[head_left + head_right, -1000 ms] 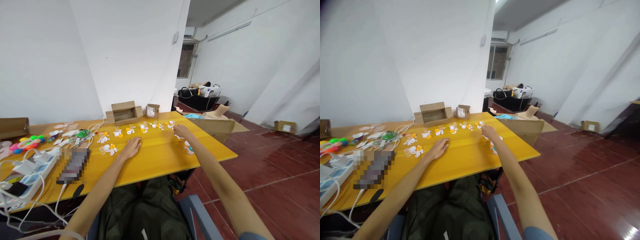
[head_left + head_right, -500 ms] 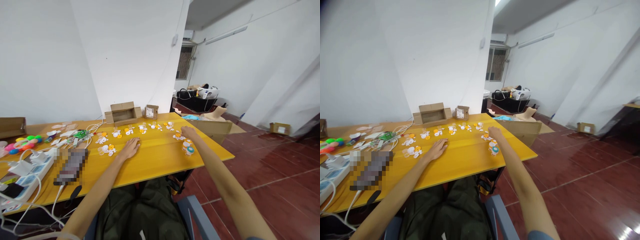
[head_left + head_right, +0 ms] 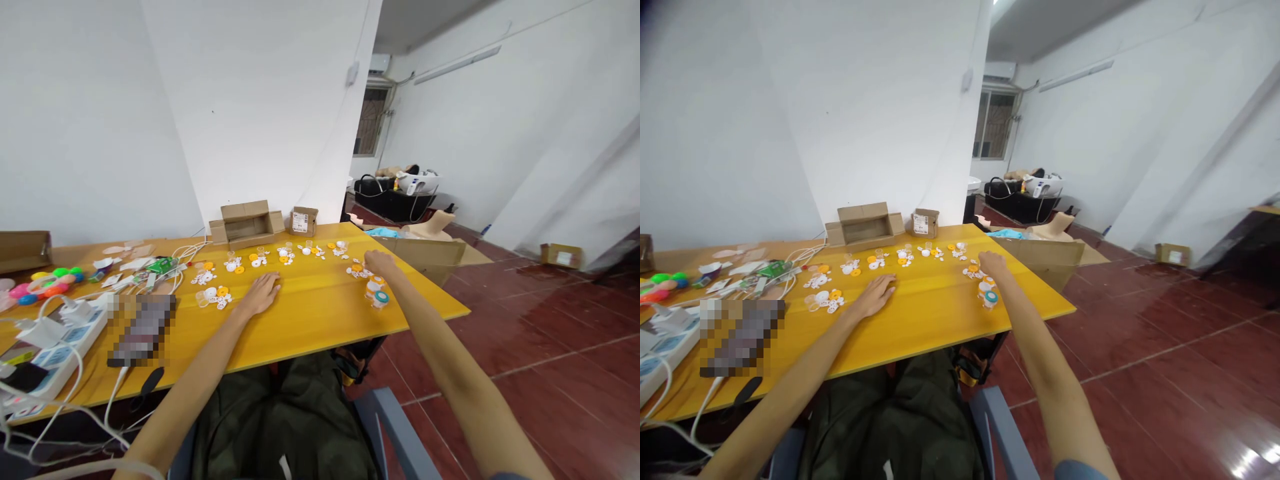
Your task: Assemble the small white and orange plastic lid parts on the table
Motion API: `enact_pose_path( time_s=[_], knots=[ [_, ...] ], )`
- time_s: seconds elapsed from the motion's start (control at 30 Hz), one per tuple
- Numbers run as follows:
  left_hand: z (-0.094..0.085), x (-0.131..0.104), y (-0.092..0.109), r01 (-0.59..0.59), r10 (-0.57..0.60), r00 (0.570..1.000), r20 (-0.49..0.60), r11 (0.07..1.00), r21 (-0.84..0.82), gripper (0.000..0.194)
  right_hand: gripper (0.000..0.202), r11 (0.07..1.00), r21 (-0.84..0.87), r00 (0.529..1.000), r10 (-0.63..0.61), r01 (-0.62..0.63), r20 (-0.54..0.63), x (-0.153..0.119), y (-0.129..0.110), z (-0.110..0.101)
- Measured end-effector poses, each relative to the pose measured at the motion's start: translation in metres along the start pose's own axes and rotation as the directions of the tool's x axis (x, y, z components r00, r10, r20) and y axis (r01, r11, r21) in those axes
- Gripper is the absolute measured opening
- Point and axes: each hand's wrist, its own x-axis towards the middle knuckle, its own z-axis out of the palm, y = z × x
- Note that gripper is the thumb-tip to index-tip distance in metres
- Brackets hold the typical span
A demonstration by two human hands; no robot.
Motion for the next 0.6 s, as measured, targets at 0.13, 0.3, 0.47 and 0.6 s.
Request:
enact_pose_path(
  time_s=[0.13, 0.3, 0.47, 0.6],
  knots=[
    [0.000, 0.000, 0.001, 0.002, -0.002, 1.000, 0.008, 1.000, 0.002, 0.032, 0.041, 1.000, 0.007, 1.000, 0.007, -0.007, 0.005, 0.000, -0.004, -0.003],
    [0.000, 0.000, -0.001, -0.001, 0.001, 1.000, 0.008, 1.000, -0.005, 0.033, 0.041, 0.999, 0.028, 1.000, 0.019, -0.020, 0.018, -0.008, -0.009, -0.011],
    [0.001, -0.001, -0.004, -0.001, 0.001, 1.000, 0.006, 1.000, 0.000, 0.033, 0.040, 0.998, 0.055, 0.999, 0.028, -0.029, 0.030, -0.022, -0.010, -0.025],
    [0.001, -0.002, -0.003, 0.001, -0.001, 1.000, 0.002, 1.000, 0.008, 0.033, 0.039, 0.996, 0.086, 0.999, 0.029, -0.031, 0.030, -0.028, -0.014, -0.037]
  ],
)
